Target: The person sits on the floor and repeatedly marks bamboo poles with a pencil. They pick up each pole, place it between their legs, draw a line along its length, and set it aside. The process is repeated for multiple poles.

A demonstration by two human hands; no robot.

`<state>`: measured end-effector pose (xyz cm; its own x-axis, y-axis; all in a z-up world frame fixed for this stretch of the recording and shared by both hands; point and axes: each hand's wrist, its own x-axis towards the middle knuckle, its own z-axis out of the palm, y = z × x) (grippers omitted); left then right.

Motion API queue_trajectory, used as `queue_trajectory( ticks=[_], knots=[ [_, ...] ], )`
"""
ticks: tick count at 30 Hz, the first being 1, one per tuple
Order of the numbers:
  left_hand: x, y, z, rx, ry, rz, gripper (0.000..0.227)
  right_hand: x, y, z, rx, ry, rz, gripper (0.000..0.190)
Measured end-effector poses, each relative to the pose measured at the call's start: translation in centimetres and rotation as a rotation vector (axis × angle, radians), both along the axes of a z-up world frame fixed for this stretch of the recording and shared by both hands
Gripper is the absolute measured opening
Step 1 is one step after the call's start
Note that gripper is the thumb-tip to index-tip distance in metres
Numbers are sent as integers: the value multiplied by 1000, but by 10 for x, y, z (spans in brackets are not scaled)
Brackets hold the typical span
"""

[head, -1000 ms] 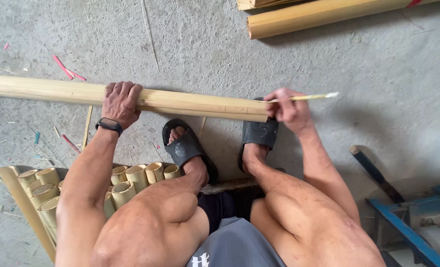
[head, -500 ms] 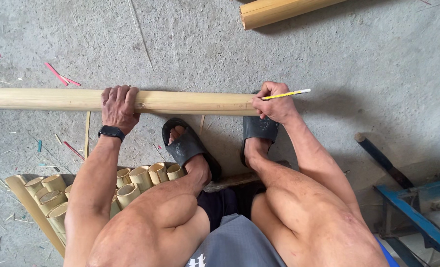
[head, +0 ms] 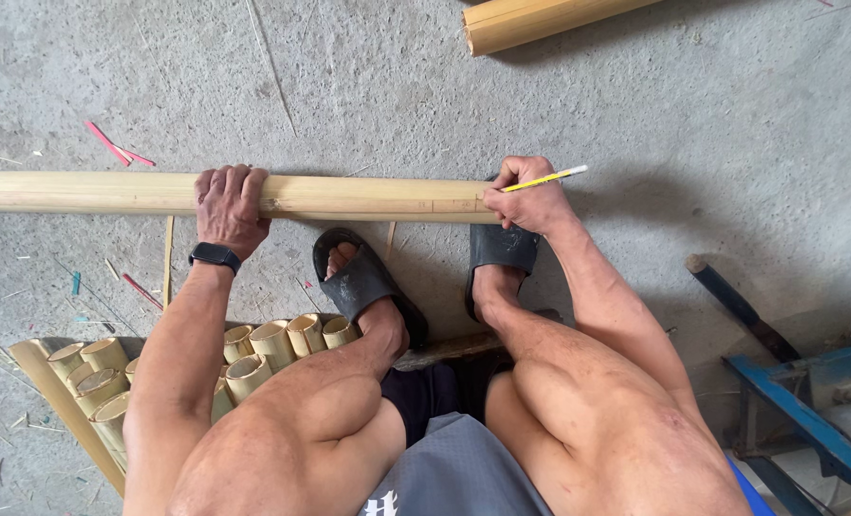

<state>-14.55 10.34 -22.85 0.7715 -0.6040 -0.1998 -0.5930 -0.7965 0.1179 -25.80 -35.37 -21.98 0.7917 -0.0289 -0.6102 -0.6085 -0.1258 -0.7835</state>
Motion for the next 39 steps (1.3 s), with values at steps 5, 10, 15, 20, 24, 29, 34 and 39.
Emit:
queue_trajectory(
  ticks=[5,10,15,20,24,29,34,39],
  knots=[
    [19,2,10,-51,195,-12,100,-2,-8,5,60,-115,-111,17],
    [64,6,-13,5,471,256,37,-13,-4,1,118,-118,-106,18],
    [55,-56,-29,-156,10,-25,32,-11,0,-5,100,-119,-69,19],
    [-23,-178,-33,-168,304,-238,105,-8,-2,-4,141,-78,-108,17],
    [-38,-189,-22,-117,254,-137,72,-10,2,-1,177,-158,-180,10],
    [-55,-185,-11,-128,203,-124,76,-10,2,5,83,-93,-127,12],
    [-66,-180,-10,-211,195,-106,80,-3,-1,0,22,-134,-34,16],
    [-67,-179,-8,-252,150,-120,79,0,-4,-6,61,-30,-20,15]
  ],
)
